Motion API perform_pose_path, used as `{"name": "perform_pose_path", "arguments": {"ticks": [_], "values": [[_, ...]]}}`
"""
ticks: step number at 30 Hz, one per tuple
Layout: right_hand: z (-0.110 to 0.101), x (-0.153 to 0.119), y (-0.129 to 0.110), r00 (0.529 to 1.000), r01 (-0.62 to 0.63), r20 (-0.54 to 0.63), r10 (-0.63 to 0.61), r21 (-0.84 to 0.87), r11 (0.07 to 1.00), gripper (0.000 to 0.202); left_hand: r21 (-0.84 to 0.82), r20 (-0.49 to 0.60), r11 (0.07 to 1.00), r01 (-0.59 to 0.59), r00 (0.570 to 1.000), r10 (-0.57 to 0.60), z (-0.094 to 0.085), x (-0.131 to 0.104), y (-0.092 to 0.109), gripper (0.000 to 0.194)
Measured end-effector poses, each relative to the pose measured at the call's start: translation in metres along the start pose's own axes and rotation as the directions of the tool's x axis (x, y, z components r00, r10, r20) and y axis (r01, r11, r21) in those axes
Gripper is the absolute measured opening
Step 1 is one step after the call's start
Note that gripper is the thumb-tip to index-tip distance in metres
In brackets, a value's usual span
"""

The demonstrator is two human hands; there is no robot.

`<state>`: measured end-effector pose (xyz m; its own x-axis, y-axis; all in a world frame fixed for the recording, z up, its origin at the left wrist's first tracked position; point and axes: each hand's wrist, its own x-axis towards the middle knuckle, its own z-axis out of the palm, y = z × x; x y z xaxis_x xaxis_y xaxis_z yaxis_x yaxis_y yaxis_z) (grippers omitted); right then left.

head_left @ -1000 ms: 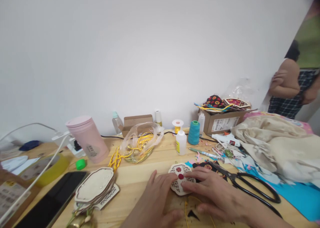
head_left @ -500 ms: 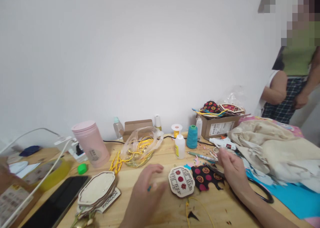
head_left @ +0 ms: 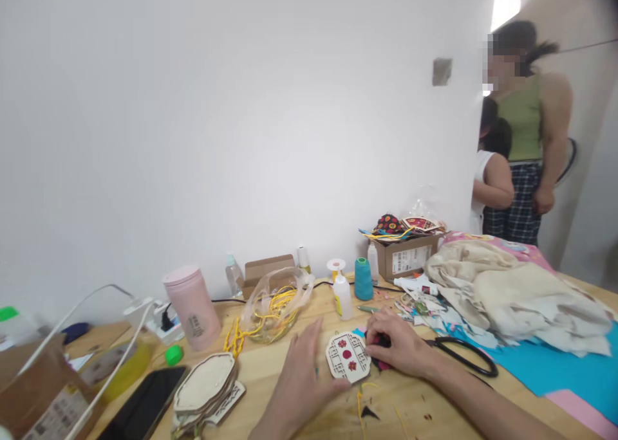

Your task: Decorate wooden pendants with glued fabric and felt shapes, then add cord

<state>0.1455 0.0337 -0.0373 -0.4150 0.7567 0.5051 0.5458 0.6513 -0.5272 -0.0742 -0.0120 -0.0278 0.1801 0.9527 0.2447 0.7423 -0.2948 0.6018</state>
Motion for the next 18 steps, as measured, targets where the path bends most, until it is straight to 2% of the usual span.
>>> {"name": "perform_pose_path", "arguments": {"ticks": [2,5,9,11,13,15,17,18], "values": [[0.001,-0.001,0.002,1.000,-0.015,0.001,0.015,-0.029,0.999,0.010,0.100,0.120,0.995,-0.005,0.993,-0.007,0.002,0.002,0.010,0.096],[-0.002,-0.001,0.007,0.999,-0.051,-0.015,0.051,-0.060,0.997,0.014,0.099,0.185,0.995,-0.016,0.983,-0.002,0.003,0.005,0.015,0.095],[-0.011,0.002,0.006,0.996,-0.080,-0.045,0.078,-0.048,0.996,0.015,-0.063,0.126,0.991,-0.117,0.984,0.124,0.004,0.007,0.005,0.090],[-0.014,0.005,0.004,0.996,-0.075,-0.053,0.074,-0.026,0.997,0.011,-0.055,0.058,0.967,-0.249,0.966,0.252,0.003,0.008,-0.001,0.087],[-0.016,0.007,0.001,0.996,-0.061,-0.057,0.061,0.003,0.998,0.016,0.080,-0.008,0.897,-0.435,0.900,0.437,0.000,0.009,-0.006,0.077],[-0.016,0.008,-0.002,0.997,-0.045,-0.057,0.047,0.035,0.998,0.023,0.267,-0.026,0.772,-0.577,0.796,0.604,-0.003,0.011,-0.007,0.064],[-0.013,0.008,-0.004,0.999,-0.024,-0.028,0.026,0.073,0.997,0.026,0.391,0.013,0.659,-0.642,0.720,0.694,-0.006,0.013,-0.005,0.061],[-0.012,0.008,-0.006,1.000,-0.009,0.000,0.009,0.093,0.996,0.025,0.423,0.030,0.626,-0.655,0.700,0.713,-0.007,0.014,-0.004,0.062]]}}
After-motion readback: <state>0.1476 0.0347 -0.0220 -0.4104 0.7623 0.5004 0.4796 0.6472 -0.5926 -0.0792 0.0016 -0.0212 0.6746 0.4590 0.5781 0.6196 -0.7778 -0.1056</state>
